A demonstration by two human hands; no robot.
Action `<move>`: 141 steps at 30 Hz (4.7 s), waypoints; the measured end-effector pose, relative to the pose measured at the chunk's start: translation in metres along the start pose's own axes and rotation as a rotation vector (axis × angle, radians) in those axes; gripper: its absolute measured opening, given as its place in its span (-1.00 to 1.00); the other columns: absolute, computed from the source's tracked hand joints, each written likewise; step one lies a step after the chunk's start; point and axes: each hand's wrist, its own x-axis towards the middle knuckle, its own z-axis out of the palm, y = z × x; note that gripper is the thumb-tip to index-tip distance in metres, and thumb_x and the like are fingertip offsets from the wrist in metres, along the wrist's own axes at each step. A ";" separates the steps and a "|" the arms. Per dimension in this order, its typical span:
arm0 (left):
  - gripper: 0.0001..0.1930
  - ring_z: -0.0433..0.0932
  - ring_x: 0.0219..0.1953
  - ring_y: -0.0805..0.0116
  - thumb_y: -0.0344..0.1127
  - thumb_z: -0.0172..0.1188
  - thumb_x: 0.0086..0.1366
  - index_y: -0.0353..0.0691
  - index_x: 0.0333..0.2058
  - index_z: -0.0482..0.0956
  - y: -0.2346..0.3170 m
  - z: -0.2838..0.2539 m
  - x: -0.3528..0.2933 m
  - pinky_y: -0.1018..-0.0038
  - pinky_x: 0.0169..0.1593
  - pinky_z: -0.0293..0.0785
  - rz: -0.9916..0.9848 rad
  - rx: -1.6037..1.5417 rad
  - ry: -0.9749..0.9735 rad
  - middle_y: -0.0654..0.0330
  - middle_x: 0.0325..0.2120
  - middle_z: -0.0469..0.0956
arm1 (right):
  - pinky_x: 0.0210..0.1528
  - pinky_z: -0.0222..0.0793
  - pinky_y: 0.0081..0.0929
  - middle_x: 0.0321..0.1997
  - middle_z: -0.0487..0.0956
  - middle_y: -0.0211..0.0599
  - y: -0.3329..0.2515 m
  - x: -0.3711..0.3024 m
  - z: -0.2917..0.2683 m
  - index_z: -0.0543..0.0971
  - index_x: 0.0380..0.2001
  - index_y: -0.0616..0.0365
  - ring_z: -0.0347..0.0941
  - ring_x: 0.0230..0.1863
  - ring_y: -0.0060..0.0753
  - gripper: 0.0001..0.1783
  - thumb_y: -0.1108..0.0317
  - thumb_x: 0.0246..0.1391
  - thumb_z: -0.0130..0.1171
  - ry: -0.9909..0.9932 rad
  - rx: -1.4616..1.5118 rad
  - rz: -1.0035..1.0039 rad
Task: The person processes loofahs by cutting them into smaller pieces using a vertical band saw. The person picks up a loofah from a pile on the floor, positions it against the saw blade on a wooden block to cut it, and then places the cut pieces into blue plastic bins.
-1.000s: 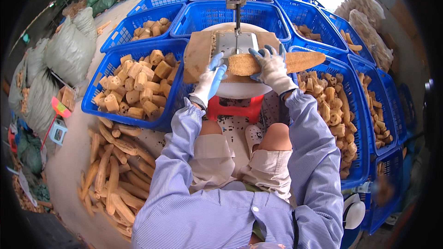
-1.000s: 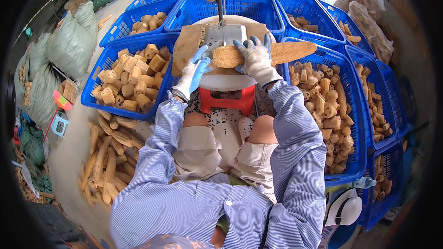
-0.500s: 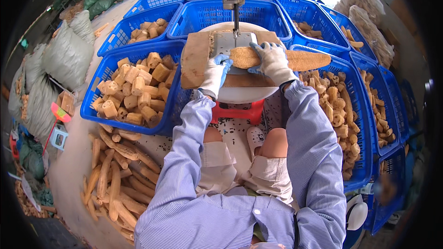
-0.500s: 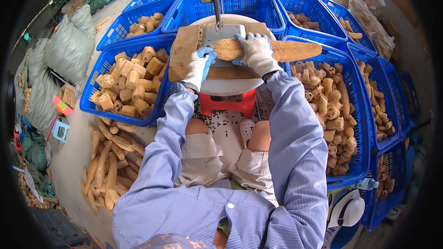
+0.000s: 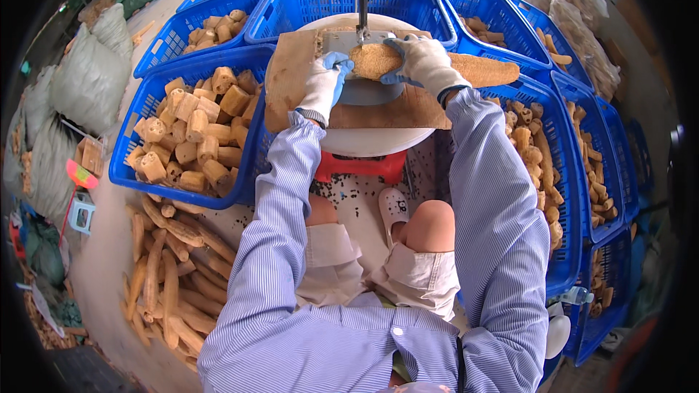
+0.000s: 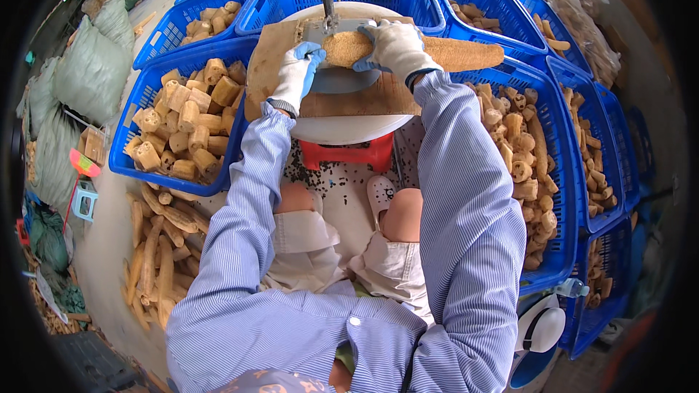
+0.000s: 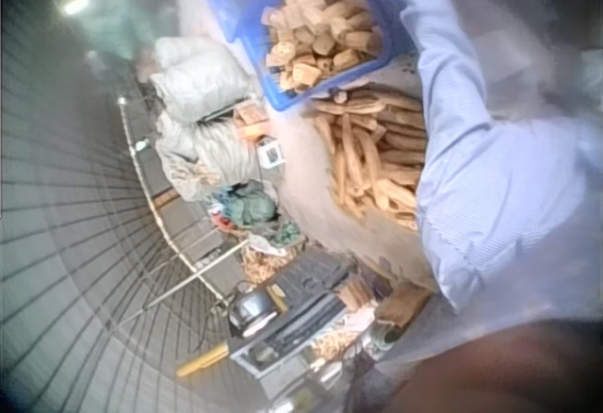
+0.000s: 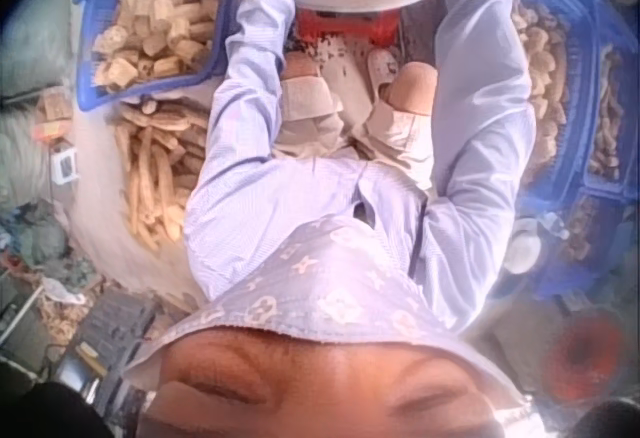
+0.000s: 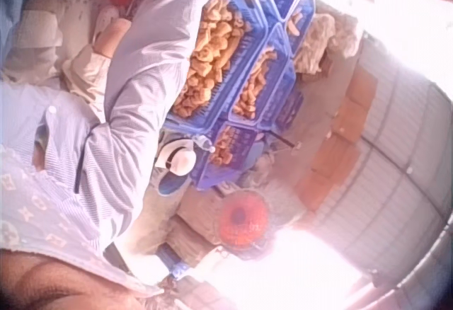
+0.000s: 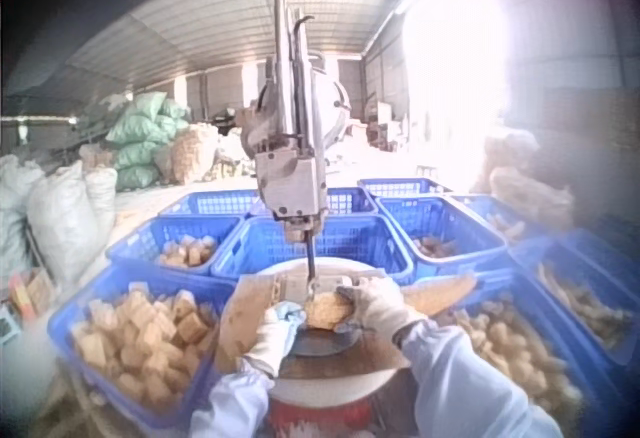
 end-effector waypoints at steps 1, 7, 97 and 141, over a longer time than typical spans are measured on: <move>-0.86 0.31 -0.57 0.59 -0.34 0.35 0.25 -0.26 -0.28 0.66 -0.004 -0.003 0.006 0.57 -0.48 0.29 0.033 0.010 -0.008 0.37 -0.57 0.50 | 0.14 0.48 -0.21 0.12 0.58 -0.30 0.000 0.005 0.003 0.41 0.30 -0.33 0.52 0.16 -0.22 -0.01 -0.42 -0.23 0.38 0.033 0.017 -0.017; -0.81 0.53 -0.44 0.46 -0.24 0.32 0.24 -0.23 -0.28 0.69 -0.007 -0.006 0.035 0.46 -0.31 0.47 -0.053 0.157 0.084 0.24 -0.51 0.62 | 0.20 0.43 -0.25 0.08 0.62 -0.14 0.013 0.039 0.000 0.49 0.23 -0.23 0.53 0.14 -0.07 -0.07 -0.37 -0.23 0.41 -0.129 0.303 0.092; -0.62 0.52 -0.37 0.50 0.00 0.28 0.31 -0.18 -0.10 0.61 0.034 -0.037 0.024 0.52 -0.39 0.54 -0.240 -0.024 0.088 0.31 -0.37 0.58 | 0.19 0.44 -0.20 0.14 0.59 -0.23 -0.008 0.037 -0.005 0.48 0.25 -0.28 0.51 0.16 -0.13 -0.03 -0.41 -0.27 0.41 -0.090 0.106 0.035; -0.31 0.35 0.27 0.36 -0.51 0.36 0.15 -0.09 0.27 0.36 0.051 -0.086 -0.050 0.46 0.31 0.33 -0.050 -0.089 -0.344 0.22 0.24 0.39 | 0.51 -0.25 0.12 0.26 0.46 -0.40 -0.022 -0.047 0.031 0.33 0.34 -0.48 0.34 0.29 -0.22 0.00 -0.15 -0.25 0.51 0.249 -0.016 -0.071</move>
